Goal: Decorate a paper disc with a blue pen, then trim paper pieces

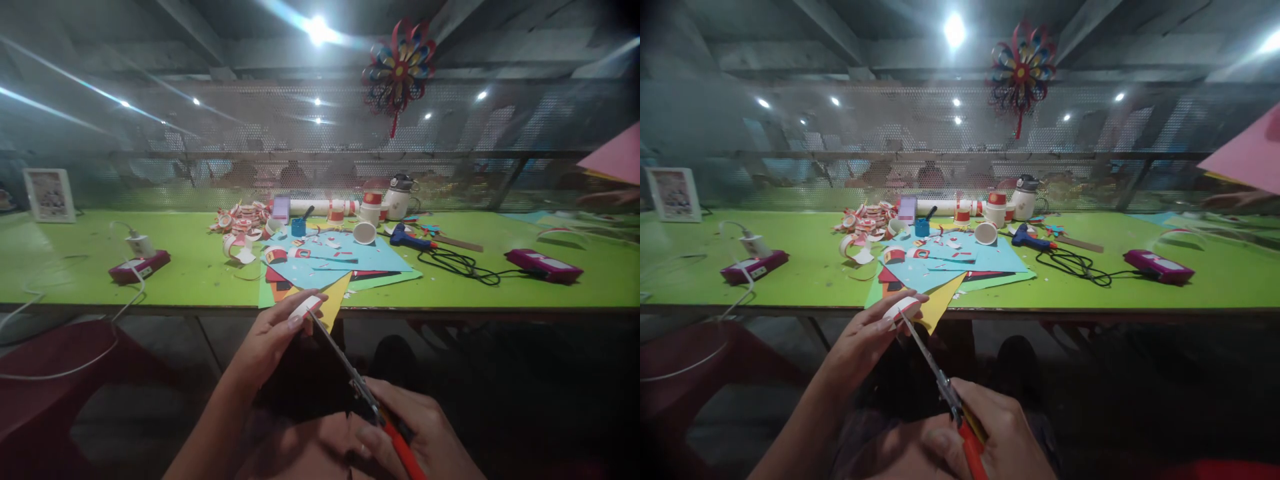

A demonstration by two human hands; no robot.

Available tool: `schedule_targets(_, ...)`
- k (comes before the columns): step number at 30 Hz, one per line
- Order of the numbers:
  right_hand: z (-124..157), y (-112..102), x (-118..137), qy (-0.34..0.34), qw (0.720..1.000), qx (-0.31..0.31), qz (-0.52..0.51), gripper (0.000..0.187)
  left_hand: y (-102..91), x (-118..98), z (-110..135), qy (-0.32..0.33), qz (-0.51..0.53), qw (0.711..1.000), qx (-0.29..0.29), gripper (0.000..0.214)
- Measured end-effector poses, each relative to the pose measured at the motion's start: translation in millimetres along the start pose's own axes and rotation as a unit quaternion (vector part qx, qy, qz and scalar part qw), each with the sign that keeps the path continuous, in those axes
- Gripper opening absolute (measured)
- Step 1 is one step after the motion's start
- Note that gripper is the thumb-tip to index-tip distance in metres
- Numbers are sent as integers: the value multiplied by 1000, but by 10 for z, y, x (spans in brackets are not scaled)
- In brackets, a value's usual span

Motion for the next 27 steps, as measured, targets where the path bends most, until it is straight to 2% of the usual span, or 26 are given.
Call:
schedule_targets(9,0,-13,55,-11,999,-11,48,11,-50,-13,20,13,-42,999,12,37)
schedule_targets(17,12,-12,33,-30,996,-24,82,14,-69,-23,8,30,-43,998,21,38)
schedule_targets(27,4,5,36,-11,999,-14,41,19,-81,-27,16,18,-51,998,18,38)
Point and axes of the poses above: each hand's wrist, its own z-axis away from the middle knuckle, its own y-axis out of the palm, x = y × z, the point moved 1 cm from there along -z, towards the middle knuckle, and after that the axes turned 3 degrees about y, right-handed, at the moved point
